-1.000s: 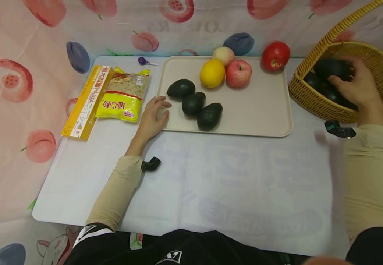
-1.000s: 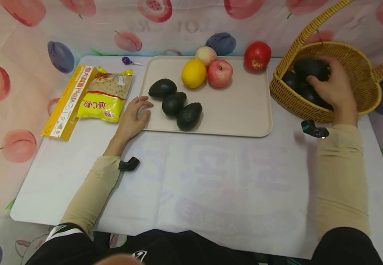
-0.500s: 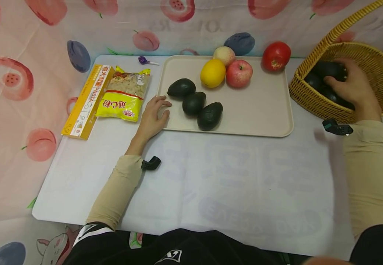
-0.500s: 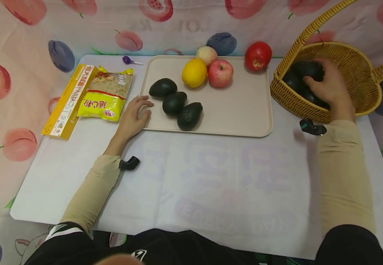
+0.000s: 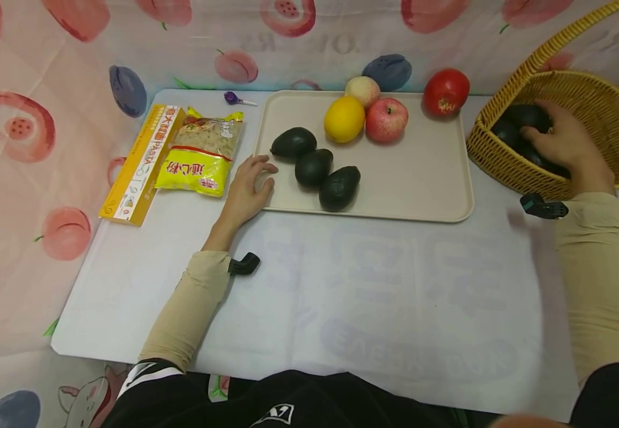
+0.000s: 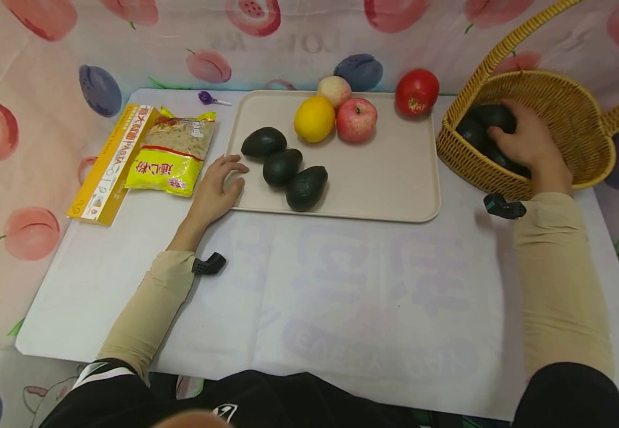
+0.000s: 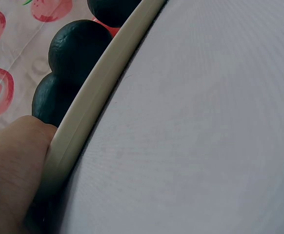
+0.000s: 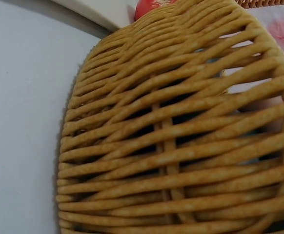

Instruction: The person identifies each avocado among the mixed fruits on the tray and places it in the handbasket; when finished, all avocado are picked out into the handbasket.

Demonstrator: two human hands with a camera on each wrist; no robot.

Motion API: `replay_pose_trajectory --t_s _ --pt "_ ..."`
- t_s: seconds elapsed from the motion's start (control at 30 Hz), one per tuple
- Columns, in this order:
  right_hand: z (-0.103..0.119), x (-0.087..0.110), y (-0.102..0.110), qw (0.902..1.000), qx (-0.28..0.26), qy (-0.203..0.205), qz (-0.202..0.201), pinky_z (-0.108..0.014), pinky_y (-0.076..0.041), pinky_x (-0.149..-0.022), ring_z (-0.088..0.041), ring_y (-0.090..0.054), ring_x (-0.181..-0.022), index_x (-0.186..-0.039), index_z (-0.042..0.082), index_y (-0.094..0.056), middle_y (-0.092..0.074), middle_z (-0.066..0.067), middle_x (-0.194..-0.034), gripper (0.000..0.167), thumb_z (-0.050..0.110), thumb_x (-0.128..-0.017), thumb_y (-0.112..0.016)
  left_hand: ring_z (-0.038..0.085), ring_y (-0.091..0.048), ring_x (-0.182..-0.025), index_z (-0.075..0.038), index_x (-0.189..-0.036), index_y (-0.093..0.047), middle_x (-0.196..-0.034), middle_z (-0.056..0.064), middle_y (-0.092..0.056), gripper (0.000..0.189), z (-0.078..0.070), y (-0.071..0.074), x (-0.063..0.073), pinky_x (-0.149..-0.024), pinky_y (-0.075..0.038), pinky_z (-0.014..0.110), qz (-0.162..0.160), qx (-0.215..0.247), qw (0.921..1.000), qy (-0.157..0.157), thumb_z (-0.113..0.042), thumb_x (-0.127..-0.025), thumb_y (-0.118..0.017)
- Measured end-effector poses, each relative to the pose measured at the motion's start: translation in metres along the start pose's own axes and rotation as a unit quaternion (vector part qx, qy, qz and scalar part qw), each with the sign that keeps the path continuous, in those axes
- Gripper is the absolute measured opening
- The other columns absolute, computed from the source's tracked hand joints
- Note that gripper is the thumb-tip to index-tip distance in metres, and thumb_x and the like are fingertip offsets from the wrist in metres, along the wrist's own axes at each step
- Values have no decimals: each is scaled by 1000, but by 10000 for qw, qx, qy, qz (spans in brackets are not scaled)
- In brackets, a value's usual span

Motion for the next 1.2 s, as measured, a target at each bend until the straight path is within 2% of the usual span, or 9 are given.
replay_pose_trajectory --t_s 0.17,0.3,0.47,0.53,0.6,0.7,0.83,1.03,1.2 --pt "0 2 1 10000 -51 0 -21 -69 -15 -108 -52 -16 -138 -153 18 -5 -11 -25 -156 71 39 -95 -40 27 -26 -143 -12 -111 -62 -140 8 -48 22 1 -1 0 -118 -19 46 35 -19 10000 37 -16 -91 -55" --pt "1 9 6 9973 -271 102 -669 -61 -23 -110 -45 -25 -137 -152 19 -17 -21 -21 -155 64 33 -94 -41 27 -26 -143 -13 -111 -62 -140 8 -48 22 1 -1 -1 -118 -19 46 60 -27 10000 60 -15 -91 -55" --pt "2 20 16 9820 -745 49 -1737 -32 -32 -112 -17 -36 -137 -142 28 -39 -46 9 -139 50 30 -92 -46 27 -26 -143 -13 -112 -62 -140 7 -47 22 0 0 0 -118 -19 46 49 -29 10000 65 -15 -91 -55" --pt "5 24 19 9760 -859 57 -2000 -23 -35 -108 -9 -41 -131 -138 29 -44 -47 23 -125 46 30 -92 -47 27 -26 -143 -13 -111 -62 -140 7 -47 22 0 0 0 -118 -19 46 31 -43 10000 57 -15 -91 -55" --pt "7 28 20 9719 -910 97 -2169 -18 -38 -102 -4 -45 -123 -135 29 -47 -45 29 -114 44 29 -91 -49 28 -26 -143 -13 -111 -62 -139 8 -48 22 1 0 0 -118 -19 46 11 -46 10000 43 -15 -91 -55" --pt "11 34 21 9658 -1013 182 -2379 -12 -39 -93 5 -48 -108 -131 28 -51 -43 31 -103 41 28 -90 -51 28 -26 -143 -13 -111 -62 -139 8 -48 22 1 0 0 -118 -19 47 0 -38 10000 29 -15 -91 -55" --pt "16 41 20 9577 -1222 353 -2582 -9 -38 -86 14 -44 -94 -126 27 -56 -45 30 -98 37 25 -89 -54 28 -26 -143 -13 -111 -62 -140 7 -47 22 0 0 0 -118 -19 47 18 -36 10000 46 -16 -91 -55" --pt "25 53 12 9500 -1407 598 -2723 -11 -39 -85 12 -46 -93 -121 27 -59 -51 27 -102 33 23 -89 -55 28 -26 -143 -13 -111 -62 -140 8 -47 22 1 0 0 -118 -19 47 23 -51 10000 41 -16 -91 -55" --pt "36 60 4 9375 -1503 1134 -2926 -11 -39 -79 11 -49 -92 -117 20 -62 -54 26 -102 30 19 -88 -56 28 -26 -142 -13 -111 -62 -140 8 -47 22 1 0 0 -118 -19 47 34 -40 10000 31 -15 -91 -55"
Point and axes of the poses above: each hand's wrist, its own x-axis away from the middle knuckle, its own y-axis out of the back of the hand, z = x × y, the point moved 6 cm from there along -x, towards the middle knuckle
